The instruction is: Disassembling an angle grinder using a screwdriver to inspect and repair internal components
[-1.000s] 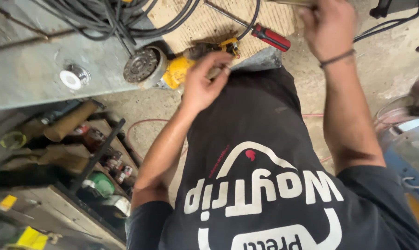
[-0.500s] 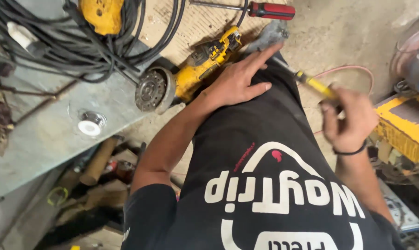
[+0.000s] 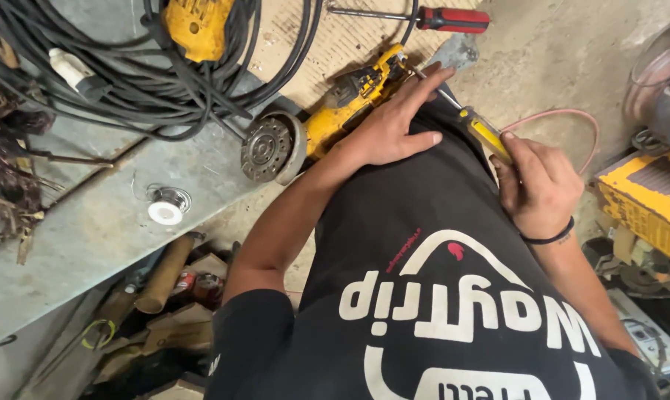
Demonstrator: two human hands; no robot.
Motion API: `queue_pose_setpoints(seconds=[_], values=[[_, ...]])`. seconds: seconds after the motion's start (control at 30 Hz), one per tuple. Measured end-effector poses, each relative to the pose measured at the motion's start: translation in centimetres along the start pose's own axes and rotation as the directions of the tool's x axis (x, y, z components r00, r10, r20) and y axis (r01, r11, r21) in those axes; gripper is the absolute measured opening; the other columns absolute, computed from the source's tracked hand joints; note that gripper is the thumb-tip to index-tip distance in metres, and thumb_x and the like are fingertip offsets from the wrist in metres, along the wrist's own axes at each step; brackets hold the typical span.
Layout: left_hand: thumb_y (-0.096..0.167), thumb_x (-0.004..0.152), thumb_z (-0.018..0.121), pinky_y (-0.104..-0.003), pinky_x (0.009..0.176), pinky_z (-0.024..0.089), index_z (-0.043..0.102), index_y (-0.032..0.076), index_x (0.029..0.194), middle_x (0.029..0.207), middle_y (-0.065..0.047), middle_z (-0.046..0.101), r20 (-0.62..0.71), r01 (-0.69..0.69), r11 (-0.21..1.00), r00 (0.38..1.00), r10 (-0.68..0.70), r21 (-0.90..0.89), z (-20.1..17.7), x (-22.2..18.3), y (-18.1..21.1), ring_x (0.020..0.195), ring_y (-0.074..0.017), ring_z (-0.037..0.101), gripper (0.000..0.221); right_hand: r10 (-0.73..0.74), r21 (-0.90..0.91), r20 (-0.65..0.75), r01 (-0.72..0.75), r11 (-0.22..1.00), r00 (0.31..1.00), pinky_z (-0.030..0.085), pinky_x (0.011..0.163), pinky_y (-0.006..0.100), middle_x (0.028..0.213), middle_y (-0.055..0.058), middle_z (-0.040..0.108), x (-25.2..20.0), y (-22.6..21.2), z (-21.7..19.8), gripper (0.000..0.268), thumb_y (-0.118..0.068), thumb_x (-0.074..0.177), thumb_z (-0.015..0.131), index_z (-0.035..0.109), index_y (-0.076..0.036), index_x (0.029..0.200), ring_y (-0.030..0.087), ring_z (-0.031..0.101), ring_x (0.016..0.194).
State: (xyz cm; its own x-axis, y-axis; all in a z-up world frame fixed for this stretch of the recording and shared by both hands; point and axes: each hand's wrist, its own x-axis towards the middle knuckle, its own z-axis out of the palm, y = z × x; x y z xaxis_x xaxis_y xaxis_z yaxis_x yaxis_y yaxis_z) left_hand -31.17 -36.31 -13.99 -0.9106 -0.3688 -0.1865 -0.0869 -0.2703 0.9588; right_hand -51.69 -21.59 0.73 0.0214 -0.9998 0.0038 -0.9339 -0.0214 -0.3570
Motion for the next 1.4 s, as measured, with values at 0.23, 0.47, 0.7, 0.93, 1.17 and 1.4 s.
queue_pose_setpoints(seconds=[0.23,0.47,0.7,0.93,1.17,1.4], values=[[0.023,0.1,0.072,-0.046,0.117,0.048,0.02,0.029,0.163,0.166,-0.016,0.034,-0.093,-0.054,0.998,0.994,0.056,0.019,0.1,0.5,-0.9,0.146,-0.0358,0.058,0.082,-0.036,-0.021,0.012,0.036,0.999,0.999,0.057,0.088,0.044,0.116,0.024,0.073,1.0,0.6,0.1,0.023,-0.001,0.111,0.071,0.07,0.007,0.132,0.038,0.071,0.097],[0.031,0.1,0.069,-0.047,0.111,0.049,0.021,0.03,0.162,0.158,-0.017,0.041,-0.103,-0.045,0.999,0.994,0.047,0.029,0.2,0.8,-1.5,0.144,-0.0343,0.059,0.078,-0.074,-0.048,0.02,0.075,0.996,0.997,0.057,0.088,0.044,0.112,0.024,0.074,1.8,1.0,-0.1,0.023,-0.001,0.11,0.075,0.072,0.007,0.131,0.038,0.07,0.095],[0.027,0.099,0.071,-0.048,0.112,0.052,0.022,0.028,0.162,0.166,-0.018,0.033,-0.114,-0.036,0.999,0.993,0.035,-0.004,0.4,0.9,-1.9,0.145,-0.0368,0.059,0.08,-0.121,-0.086,0.008,0.122,0.989,0.993,0.057,0.09,0.045,0.115,0.02,0.073,2.7,0.4,-0.6,0.019,0.002,0.11,0.077,0.075,0.002,0.129,0.038,0.07,0.099],[0.02,0.099,0.075,-0.047,0.116,0.054,0.018,0.031,0.164,0.173,-0.016,0.022,-0.107,-0.081,0.996,0.991,0.078,-0.022,0.6,1.2,-2.4,0.143,-0.0371,0.061,0.086,-0.011,-0.126,0.117,0.026,0.992,0.993,0.057,0.093,0.043,0.11,0.02,0.074,3.2,0.4,-1.0,0.028,-0.014,0.112,0.074,0.072,0.006,0.132,0.037,0.071,0.103],[0.04,0.107,0.061,-0.051,0.113,0.057,0.024,0.039,0.159,0.165,0.007,0.047,-0.067,-0.17,0.935,0.978,0.2,0.311,0.1,2.6,-1.2,0.141,-0.0301,0.066,0.064,0.078,-0.269,0.11,-0.046,0.962,0.991,0.051,0.062,0.037,0.081,0.011,0.071,4.3,1.6,-1.0,0.048,-0.043,0.123,0.063,0.08,0.001,0.114,0.026,0.072,0.074],[0.023,0.104,0.062,-0.045,0.063,0.059,0.052,0.02,0.129,0.092,-0.006,0.08,-0.291,-0.183,0.837,0.881,0.373,0.516,1.5,4.0,-2.4,0.075,-0.0279,0.078,0.026,0.337,-0.319,0.272,-0.247,0.915,0.901,0.025,0.056,0.044,0.056,0.01,0.037,4.6,1.4,-1.0,0.071,-0.061,0.12,0.047,0.05,-0.011,0.069,0.029,0.045,0.053]])
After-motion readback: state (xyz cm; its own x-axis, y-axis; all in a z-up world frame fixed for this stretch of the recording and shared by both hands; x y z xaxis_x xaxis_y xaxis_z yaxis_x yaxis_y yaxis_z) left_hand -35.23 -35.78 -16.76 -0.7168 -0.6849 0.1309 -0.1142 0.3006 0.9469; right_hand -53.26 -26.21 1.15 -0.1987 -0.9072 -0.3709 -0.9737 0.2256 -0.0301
